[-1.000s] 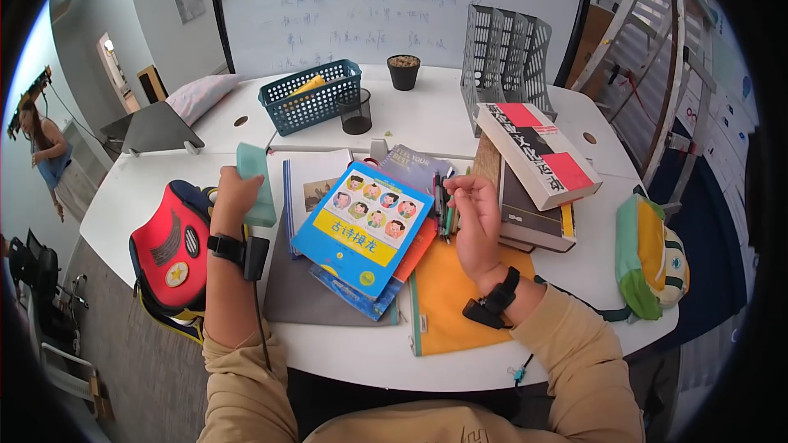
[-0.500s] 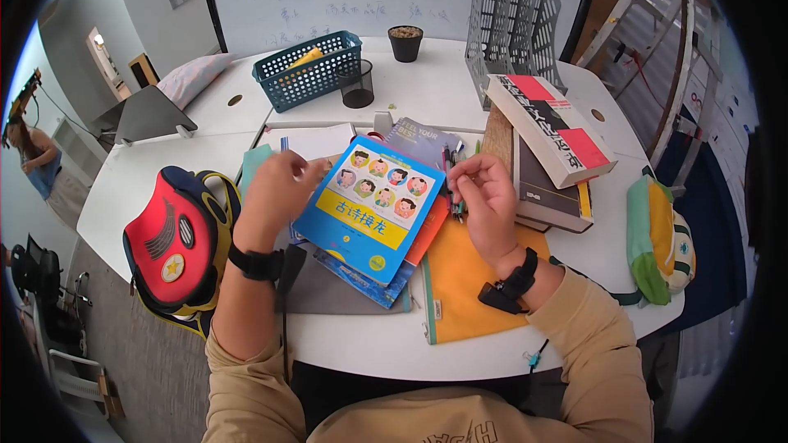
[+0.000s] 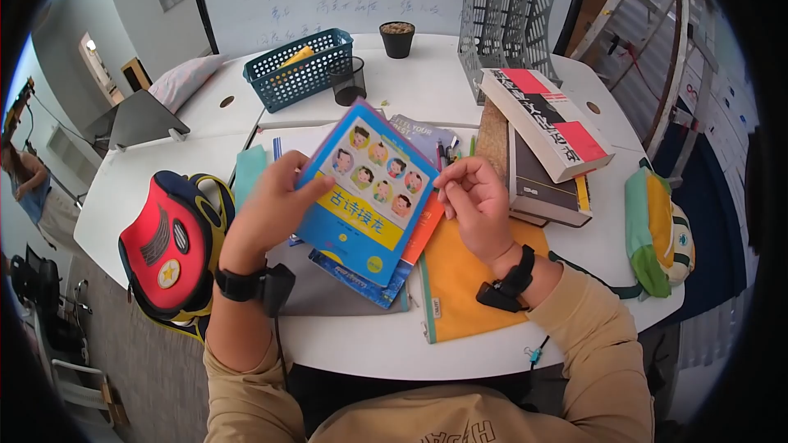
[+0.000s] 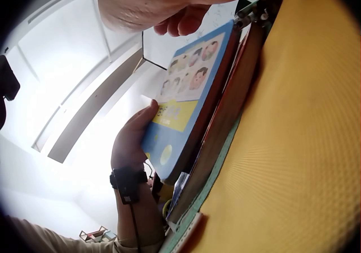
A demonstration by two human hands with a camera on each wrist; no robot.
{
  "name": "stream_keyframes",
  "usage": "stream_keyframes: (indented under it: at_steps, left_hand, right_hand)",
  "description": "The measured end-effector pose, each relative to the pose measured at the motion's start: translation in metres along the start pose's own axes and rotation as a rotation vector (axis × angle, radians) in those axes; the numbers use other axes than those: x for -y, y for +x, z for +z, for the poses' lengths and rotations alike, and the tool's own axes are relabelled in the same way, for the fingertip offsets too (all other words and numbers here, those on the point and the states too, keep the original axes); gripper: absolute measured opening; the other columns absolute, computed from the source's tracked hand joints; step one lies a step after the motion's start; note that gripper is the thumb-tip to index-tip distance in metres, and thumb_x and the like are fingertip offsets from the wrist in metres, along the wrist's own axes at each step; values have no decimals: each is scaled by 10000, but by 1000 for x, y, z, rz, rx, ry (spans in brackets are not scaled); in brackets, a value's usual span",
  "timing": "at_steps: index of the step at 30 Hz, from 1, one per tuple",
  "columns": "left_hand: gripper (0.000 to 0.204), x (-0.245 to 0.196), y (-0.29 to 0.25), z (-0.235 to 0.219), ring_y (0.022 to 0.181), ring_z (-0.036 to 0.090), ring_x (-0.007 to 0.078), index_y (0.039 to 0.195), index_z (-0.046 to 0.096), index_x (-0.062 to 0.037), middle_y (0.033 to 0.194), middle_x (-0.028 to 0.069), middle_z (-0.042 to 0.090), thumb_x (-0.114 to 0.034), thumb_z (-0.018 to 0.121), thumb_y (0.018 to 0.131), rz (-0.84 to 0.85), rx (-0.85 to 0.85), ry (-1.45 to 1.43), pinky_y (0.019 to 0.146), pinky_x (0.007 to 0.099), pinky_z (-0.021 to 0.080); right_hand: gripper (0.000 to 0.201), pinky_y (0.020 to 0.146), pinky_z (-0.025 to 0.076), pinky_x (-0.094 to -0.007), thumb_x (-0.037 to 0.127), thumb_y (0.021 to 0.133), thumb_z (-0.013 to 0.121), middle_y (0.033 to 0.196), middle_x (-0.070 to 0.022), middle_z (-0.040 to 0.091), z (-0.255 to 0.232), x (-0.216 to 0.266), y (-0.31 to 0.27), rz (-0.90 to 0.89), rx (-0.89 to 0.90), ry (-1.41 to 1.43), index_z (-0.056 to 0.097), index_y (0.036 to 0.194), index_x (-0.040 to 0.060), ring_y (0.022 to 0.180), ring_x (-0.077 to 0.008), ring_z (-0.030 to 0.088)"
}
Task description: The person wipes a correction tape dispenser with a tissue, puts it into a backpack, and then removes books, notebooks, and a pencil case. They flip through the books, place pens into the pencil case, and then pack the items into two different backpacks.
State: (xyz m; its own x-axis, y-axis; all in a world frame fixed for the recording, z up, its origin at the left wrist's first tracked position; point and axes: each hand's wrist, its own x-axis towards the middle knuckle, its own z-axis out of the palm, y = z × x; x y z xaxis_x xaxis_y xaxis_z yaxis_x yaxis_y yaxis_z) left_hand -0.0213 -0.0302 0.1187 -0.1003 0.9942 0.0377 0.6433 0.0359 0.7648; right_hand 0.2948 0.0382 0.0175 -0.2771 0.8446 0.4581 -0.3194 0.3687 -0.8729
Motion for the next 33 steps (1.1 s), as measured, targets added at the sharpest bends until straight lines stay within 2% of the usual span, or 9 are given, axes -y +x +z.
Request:
stream_keyframes:
  at_steps: [7,9,15,18,20,25,26,29,33]
  left_hand:
    - [297,4,21,25,1074,751,107,1402,622,-8,1245,86,797,-218,690,1203,359,-244,-626,912,271,625]
    - [305,3,18,36,1202,695,104,1453,585,-10,1354,78,748,-193,655,1218,364,-155,-657,1029,290,585]
    - [288,8,15,73,1152,677,121,1425,576,-10,1275,77,729,-202,648,1223,414,-27,-522,1007,297,573]
    - [263,21,23,53,1045,710,144,1364,630,-5,1162,52,750,-234,616,1237,226,92,-634,920,308,591]
    - [275,34,36,57,962,709,148,1346,653,-1,1084,46,751,-249,614,1235,260,-114,-598,851,309,588]
    - [421,64,40,41,1103,716,350,1308,665,51,1182,190,748,-263,813,1069,302,-634,323,948,484,586]
    - [537,77,42,40,1233,658,454,1277,659,97,1271,283,713,-301,879,991,213,-606,407,1033,557,549]
    - [636,78,30,38,1236,648,456,1270,647,136,1264,331,696,-357,905,963,-46,-382,636,1022,555,554]
    - [737,73,31,34,1266,675,486,1278,651,169,1292,364,698,-454,899,970,-139,-301,638,1070,539,578]
  right_hand:
    - [555,1076,535,-340,130,1135,729,1521,-148,601,12,7,3,-91,13,61,420,1584,23,1301,-171,596]
    - [755,1213,498,-396,230,1136,793,1608,-168,564,16,9,3,-98,33,94,337,1697,13,1447,-215,576]
    - [420,1132,560,-362,261,1208,694,1479,-107,741,15,11,-4,9,-73,-7,623,1515,-17,1317,-159,690]
    - [411,1119,560,-353,263,1208,694,1467,-109,748,8,4,-2,19,-108,-41,626,1502,-16,1302,-157,696]
    - [397,1113,561,-350,263,1211,690,1456,-110,753,6,2,-2,-27,-133,-97,634,1487,-16,1292,-157,700]
    - [387,1103,564,-350,274,1215,684,1446,-111,753,8,9,3,-81,-217,-45,643,1469,-14,1282,-155,699]
    - [388,1102,564,-351,277,1216,682,1444,-110,753,8,9,4,-75,-229,-26,643,1469,-15,1280,-154,698]
    - [393,1098,566,-350,287,1220,674,1442,-110,752,7,9,6,-69,-246,-59,642,1468,-16,1279,-154,697]
    - [392,1099,565,-347,286,1223,666,1443,-109,751,2,3,6,-21,-261,-56,640,1472,-16,1282,-155,696]
